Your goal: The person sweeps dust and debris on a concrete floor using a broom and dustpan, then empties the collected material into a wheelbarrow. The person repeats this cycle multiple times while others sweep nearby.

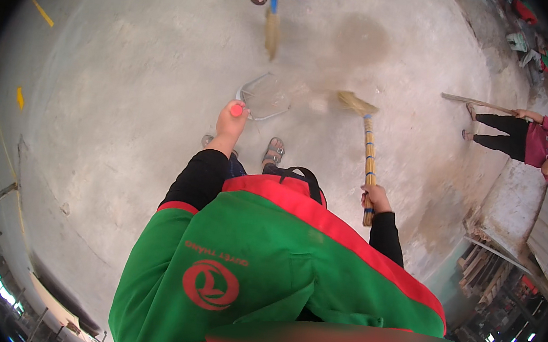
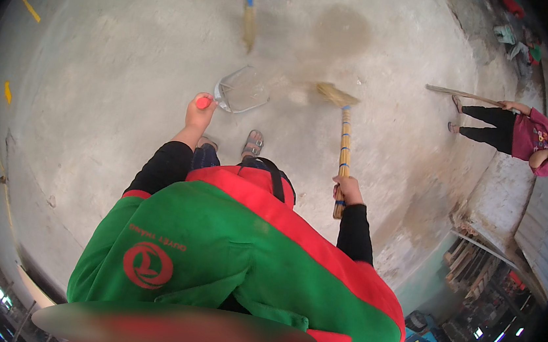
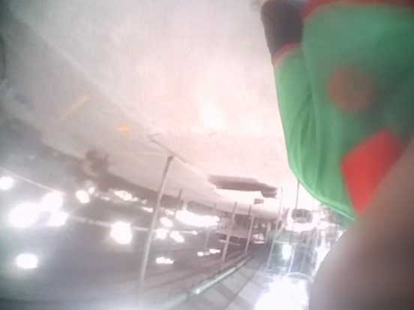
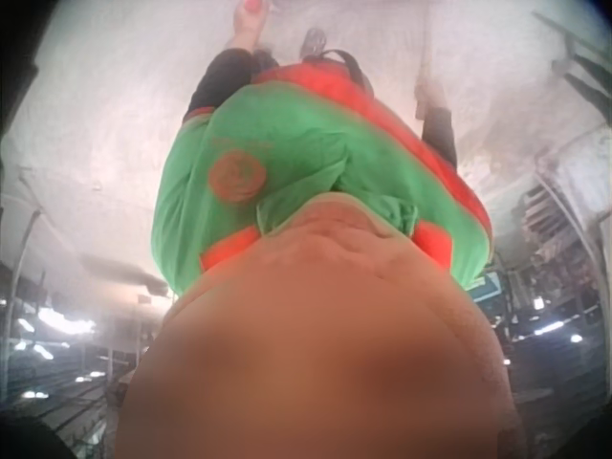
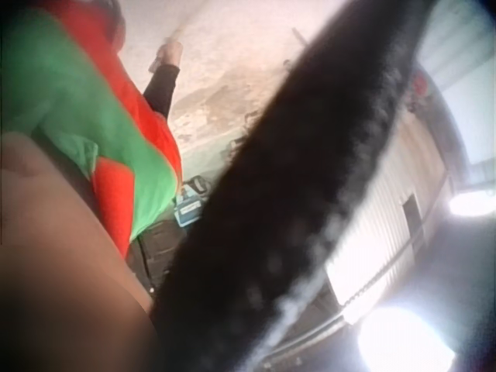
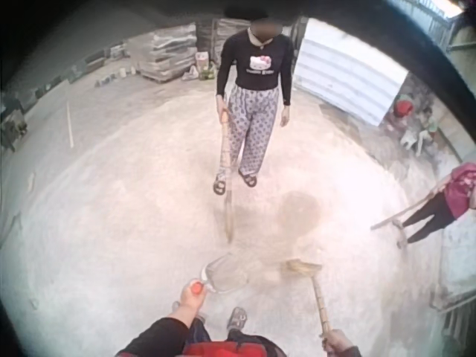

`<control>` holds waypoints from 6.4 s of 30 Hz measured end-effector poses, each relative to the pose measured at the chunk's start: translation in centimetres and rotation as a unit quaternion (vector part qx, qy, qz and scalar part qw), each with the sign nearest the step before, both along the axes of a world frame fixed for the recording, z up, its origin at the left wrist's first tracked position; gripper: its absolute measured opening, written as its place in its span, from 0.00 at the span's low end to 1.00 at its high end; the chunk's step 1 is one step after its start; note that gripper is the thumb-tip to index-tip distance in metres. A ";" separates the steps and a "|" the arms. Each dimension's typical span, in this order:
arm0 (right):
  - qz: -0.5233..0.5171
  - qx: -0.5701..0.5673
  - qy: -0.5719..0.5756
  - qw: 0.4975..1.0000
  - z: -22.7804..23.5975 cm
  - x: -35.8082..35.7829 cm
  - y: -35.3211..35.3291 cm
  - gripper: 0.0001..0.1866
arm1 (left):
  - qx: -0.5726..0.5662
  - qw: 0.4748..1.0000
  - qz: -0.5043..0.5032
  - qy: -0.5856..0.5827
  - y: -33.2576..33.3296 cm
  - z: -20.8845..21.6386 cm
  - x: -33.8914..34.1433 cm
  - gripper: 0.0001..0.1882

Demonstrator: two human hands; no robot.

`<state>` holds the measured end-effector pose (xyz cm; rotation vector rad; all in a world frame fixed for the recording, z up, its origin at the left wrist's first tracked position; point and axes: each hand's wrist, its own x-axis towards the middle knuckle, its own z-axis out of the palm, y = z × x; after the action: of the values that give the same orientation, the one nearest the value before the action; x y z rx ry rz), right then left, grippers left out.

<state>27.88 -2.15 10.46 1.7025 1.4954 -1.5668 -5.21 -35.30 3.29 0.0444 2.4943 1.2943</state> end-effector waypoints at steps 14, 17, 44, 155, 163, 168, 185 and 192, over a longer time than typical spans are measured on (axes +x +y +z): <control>0.276 0.072 -0.117 0.951 -12.0 -5.8 -2.8 0.06 | 0.061 0.996 -0.049 0.043 -3.1 1.0 0.6 0.09; 0.298 0.033 -0.111 0.948 -10.2 -6.9 -3.7 0.06 | 0.062 0.995 -0.075 0.023 -2.2 1.0 1.1 0.08; 0.339 -0.093 0.013 0.936 8.3 -11.5 1.0 0.15 | 0.024 0.999 0.042 -0.024 -2.6 -1.5 0.3 0.10; 0.210 -0.374 -0.016 0.903 -5.1 -33.9 -14.7 0.06 | 0.134 0.520 0.829 0.155 -24.2 4.3 20.0 0.15; 0.175 -0.382 -0.044 0.906 -4.6 -38.5 -30.0 0.06 | 0.292 0.235 0.888 0.265 -29.9 10.3 30.6 0.09; 0.216 -0.389 -0.113 0.889 -1.8 -38.9 -42.3 0.07 | 0.279 0.148 0.873 0.372 -34.9 13.4 37.8 0.10; 0.564 -0.350 -0.104 0.740 -2.7 -27.5 -74.4 0.06 | 0.032 0.031 0.893 0.447 -48.7 41.6 70.4 0.24; 0.663 -0.298 -0.144 0.671 -4.8 -16.5 -87.5 0.09 | -0.052 -0.026 0.892 0.448 -61.9 44.3 81.9 0.26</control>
<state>11.33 -89.70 5.61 0.1685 1.2339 -0.6941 76.64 -97.24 47.55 1.2573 -0.1909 -0.1768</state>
